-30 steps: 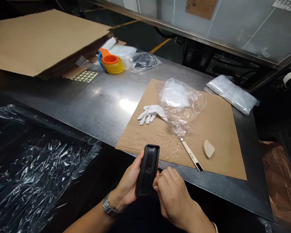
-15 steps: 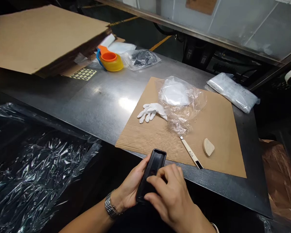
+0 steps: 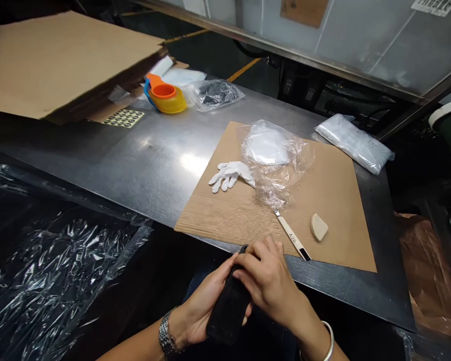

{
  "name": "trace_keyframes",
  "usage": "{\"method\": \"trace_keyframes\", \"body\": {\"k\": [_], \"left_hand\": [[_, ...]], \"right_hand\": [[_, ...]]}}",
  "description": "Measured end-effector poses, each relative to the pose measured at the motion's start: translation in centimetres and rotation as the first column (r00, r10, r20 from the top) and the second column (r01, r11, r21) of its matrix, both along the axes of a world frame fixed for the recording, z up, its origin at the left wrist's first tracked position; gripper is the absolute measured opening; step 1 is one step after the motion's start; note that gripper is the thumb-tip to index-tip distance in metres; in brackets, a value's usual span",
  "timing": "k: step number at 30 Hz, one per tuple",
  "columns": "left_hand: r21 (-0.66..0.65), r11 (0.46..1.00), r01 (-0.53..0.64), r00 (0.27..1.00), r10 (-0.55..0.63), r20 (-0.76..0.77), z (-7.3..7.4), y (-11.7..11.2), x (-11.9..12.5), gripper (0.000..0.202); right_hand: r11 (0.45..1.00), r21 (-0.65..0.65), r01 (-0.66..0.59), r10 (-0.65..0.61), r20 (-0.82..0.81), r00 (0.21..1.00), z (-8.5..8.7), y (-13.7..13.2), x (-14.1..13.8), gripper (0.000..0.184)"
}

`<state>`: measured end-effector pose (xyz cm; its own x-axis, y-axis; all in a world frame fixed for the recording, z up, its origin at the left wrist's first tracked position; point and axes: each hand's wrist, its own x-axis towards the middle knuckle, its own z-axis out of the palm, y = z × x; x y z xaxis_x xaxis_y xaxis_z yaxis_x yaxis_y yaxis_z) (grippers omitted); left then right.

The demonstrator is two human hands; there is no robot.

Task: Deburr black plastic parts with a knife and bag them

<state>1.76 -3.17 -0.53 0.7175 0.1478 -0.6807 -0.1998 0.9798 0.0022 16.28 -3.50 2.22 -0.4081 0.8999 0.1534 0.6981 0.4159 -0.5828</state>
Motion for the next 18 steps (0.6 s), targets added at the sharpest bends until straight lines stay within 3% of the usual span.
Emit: {"method": "trace_keyframes", "body": {"k": [2, 7, 10, 13, 15, 18], "left_hand": [[0.019, 0.998, 0.052, 0.997, -0.051, -0.054, -0.1, -0.4, 0.0, 0.073], [0.058, 0.997, 0.050, 0.994, -0.044, -0.100, 0.2, -0.6, 0.0, 0.072], [0.163, 0.985, -0.054, 0.977, 0.086, -0.195, 0.5, -0.4, 0.1, 0.065], [0.362, 0.909, -0.206, 0.931, 0.296, -0.215, 0.9, -0.4, 0.3, 0.048], [0.455, 0.875, -0.166, 0.931, 0.290, -0.219, 1.1, -0.7, 0.4, 0.045], [0.505, 0.863, -0.011, 0.944, 0.175, -0.279, 1.1, -1.2, 0.5, 0.052]], "right_hand": [[0.997, 0.021, 0.070, -0.069, -0.024, 0.997, -0.3, 0.9, 0.6, 0.013], [0.946, -0.235, 0.223, -0.281, -0.251, 0.926, -1.1, 1.5, 1.3, 0.024], [0.922, -0.288, 0.261, -0.334, -0.243, 0.911, -1.6, -0.2, 1.1, 0.020], [0.897, -0.383, 0.221, -0.325, -0.233, 0.917, -1.9, -2.2, 0.7, 0.057], [0.846, -0.465, 0.262, -0.412, -0.257, 0.874, -2.1, -2.8, 0.3, 0.047], [0.778, -0.522, 0.349, -0.536, -0.265, 0.801, -2.3, -2.4, 0.1, 0.028]]}}
